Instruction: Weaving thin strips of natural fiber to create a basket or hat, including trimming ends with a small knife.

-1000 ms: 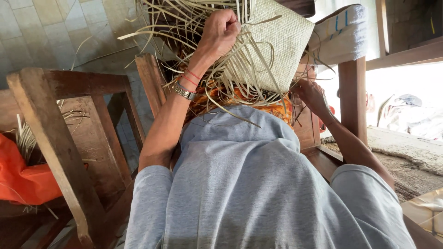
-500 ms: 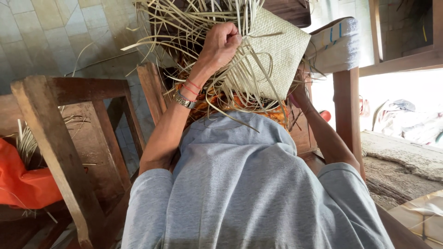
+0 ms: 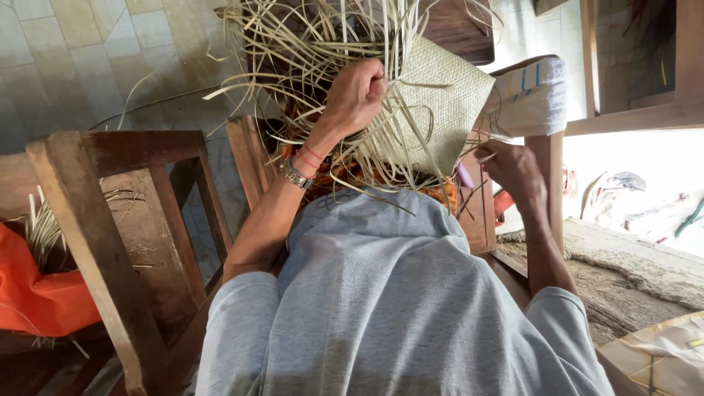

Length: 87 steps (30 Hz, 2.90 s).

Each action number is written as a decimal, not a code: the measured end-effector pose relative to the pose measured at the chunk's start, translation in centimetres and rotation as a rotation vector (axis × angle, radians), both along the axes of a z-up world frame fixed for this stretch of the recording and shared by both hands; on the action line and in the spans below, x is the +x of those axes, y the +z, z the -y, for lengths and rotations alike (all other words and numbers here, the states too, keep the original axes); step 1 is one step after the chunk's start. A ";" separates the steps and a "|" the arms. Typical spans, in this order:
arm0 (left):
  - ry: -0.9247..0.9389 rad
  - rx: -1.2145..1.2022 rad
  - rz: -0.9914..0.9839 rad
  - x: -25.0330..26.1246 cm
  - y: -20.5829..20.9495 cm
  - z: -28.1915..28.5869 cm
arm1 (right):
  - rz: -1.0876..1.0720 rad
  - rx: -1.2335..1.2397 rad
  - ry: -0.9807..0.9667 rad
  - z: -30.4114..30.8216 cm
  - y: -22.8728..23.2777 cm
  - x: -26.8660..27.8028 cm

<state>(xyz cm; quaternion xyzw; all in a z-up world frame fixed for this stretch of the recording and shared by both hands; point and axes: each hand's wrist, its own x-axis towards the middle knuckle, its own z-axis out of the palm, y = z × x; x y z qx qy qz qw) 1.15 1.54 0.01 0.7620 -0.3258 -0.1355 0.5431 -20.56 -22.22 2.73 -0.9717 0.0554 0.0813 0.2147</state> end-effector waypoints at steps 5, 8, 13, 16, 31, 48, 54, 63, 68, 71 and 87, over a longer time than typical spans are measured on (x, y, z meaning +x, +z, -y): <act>0.029 0.134 0.072 -0.4 1.6 0.0 | 0.284 -0.150 -0.064 -2.7 8.8 2.9; 0.133 0.294 0.239 -0.4 2.1 0.3 | 0.490 -0.087 0.017 -3.8 10.2 6.3; 0.225 0.288 0.329 -1.0 1.9 0.8 | 0.449 0.164 0.189 -6.6 8.6 11.9; 0.091 0.304 0.122 -0.7 1.3 0.7 | 0.479 0.400 0.137 -8.0 6.6 14.2; 0.094 0.016 -0.040 -0.8 2.1 0.3 | 0.483 0.398 0.152 -9.2 6.0 15.1; 0.139 0.074 0.089 -1.4 2.2 0.9 | 0.478 0.423 0.055 -11.4 5.5 15.3; 0.133 0.067 0.092 -1.5 2.5 0.7 | 0.476 0.415 -0.007 -11.5 5.8 15.4; 0.011 0.047 -0.067 -1.0 3.4 -0.2 | 0.584 0.459 0.086 -11.0 5.7 15.0; -0.067 -0.036 -0.169 -0.4 2.3 -0.2 | 0.631 0.365 0.153 -11.0 6.0 14.0; -0.083 -0.039 -0.207 -0.3 3.1 -0.2 | 0.658 0.315 0.155 -11.1 6.1 13.5; -0.004 -0.200 -0.069 -1.3 3.3 0.3 | 0.263 0.594 -0.104 -10.3 5.0 11.7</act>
